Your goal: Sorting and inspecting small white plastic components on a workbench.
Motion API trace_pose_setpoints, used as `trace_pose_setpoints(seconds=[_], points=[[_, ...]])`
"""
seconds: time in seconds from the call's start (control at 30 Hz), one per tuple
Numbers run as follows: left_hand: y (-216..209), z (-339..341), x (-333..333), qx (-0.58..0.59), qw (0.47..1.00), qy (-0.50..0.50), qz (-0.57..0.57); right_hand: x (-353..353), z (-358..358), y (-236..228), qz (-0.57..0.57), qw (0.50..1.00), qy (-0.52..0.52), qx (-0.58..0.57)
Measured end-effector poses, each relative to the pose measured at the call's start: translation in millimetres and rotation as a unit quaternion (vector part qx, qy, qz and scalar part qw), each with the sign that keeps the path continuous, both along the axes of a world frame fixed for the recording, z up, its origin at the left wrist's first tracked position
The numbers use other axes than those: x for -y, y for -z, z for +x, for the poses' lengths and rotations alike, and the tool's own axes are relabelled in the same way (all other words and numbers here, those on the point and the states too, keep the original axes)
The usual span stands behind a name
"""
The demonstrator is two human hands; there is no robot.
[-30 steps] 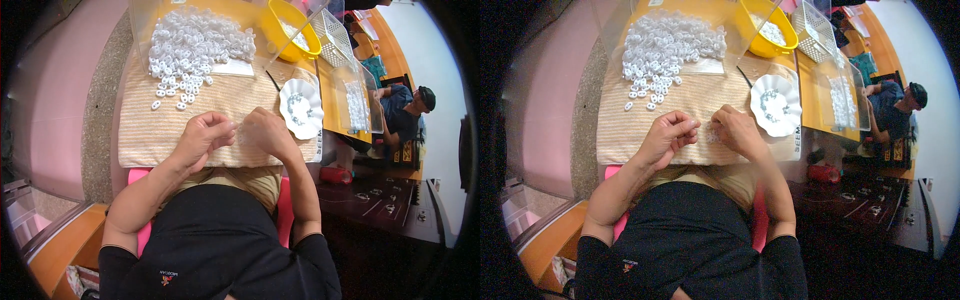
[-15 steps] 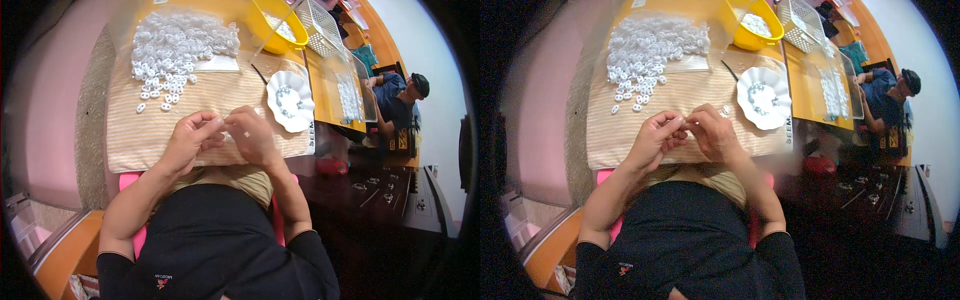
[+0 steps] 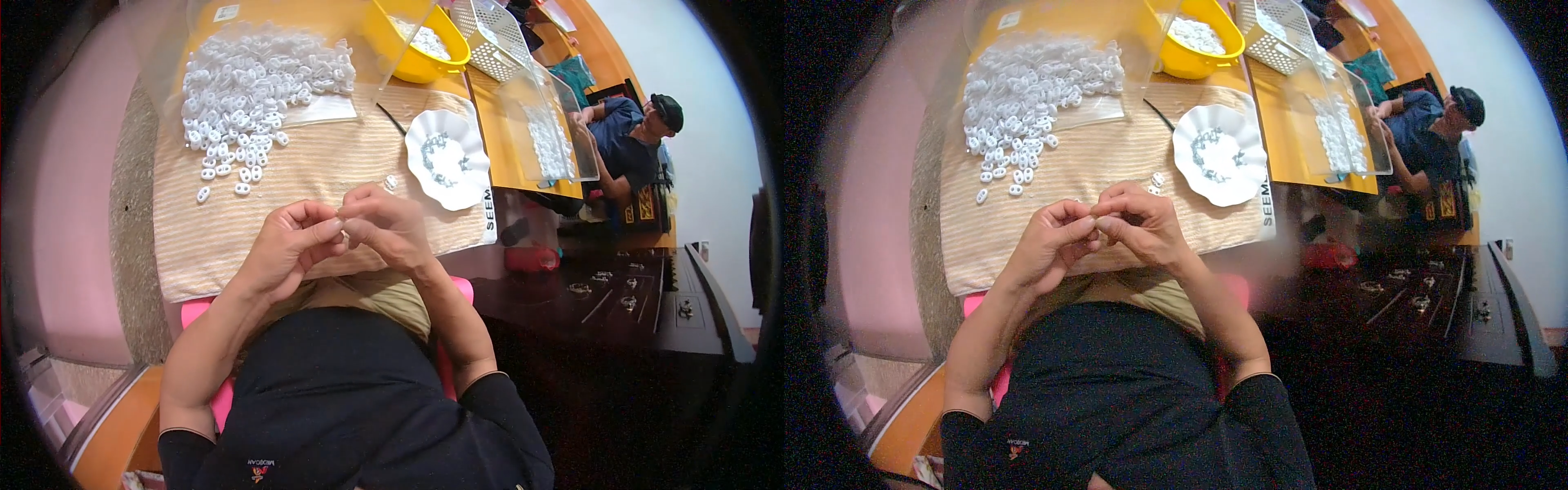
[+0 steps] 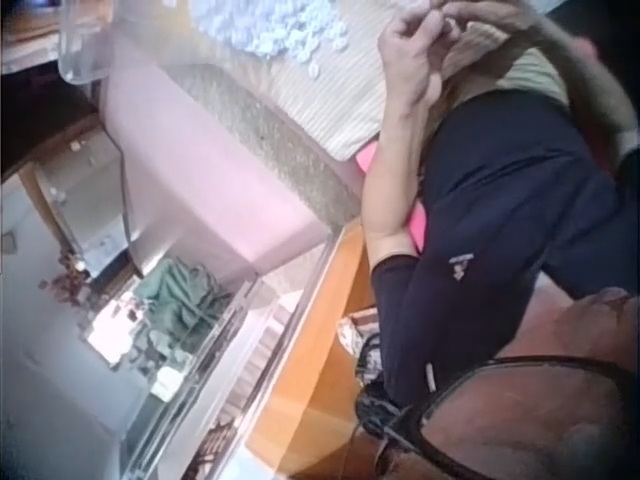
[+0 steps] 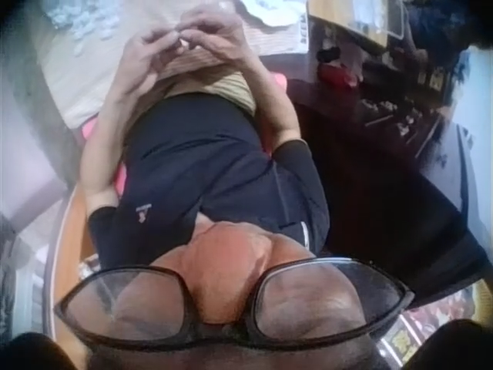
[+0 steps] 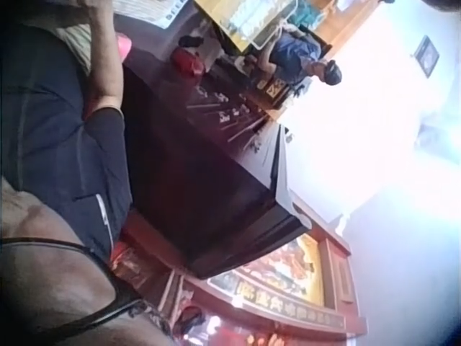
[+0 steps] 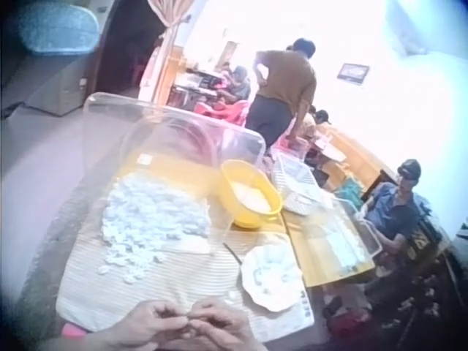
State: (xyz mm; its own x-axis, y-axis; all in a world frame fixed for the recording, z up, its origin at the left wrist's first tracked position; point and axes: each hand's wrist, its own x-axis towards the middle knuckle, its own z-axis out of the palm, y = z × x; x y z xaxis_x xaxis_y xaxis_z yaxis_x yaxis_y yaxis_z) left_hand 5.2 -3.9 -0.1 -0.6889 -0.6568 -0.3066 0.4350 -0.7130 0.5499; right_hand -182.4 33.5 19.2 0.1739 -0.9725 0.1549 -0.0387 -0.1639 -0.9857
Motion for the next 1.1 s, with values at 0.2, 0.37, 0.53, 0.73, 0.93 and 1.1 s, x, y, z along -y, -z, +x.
trace_pose_setpoints(seconds=[0.2,0.37,0.53,0.73,0.93,1.1], points=[[-2.5,1.2,-0.8,-0.01,0.999,0.029,-0.015,-3.2,-4.9,4.4,0.03,0.997,-0.028,0.07],[-10.6,-0.2,-3.5,0.004,0.999,0.032,0.005,-4.5,-24.9,-5.6,0.026,0.998,-0.009,-0.057],[-5.0,0.7,-3.6,0.028,0.999,0.04,-0.011,10.2,-90.4,-21.4,0.025,0.964,0.131,-0.232],[-3.4,-2.6,-4.8,0.025,0.999,0.039,-0.022,27.2,-155.3,-29.7,0.036,0.859,0.175,-0.479],[-3.0,-2.4,-4.7,0.038,0.998,0.035,-0.023,30.5,-154.4,-25.1,0.06,0.83,0.148,-0.534],[-6.2,-2.1,-3.8,0.049,0.998,0.037,-0.018,30.5,-150.6,-26.7,0.061,0.802,0.144,-0.577]])
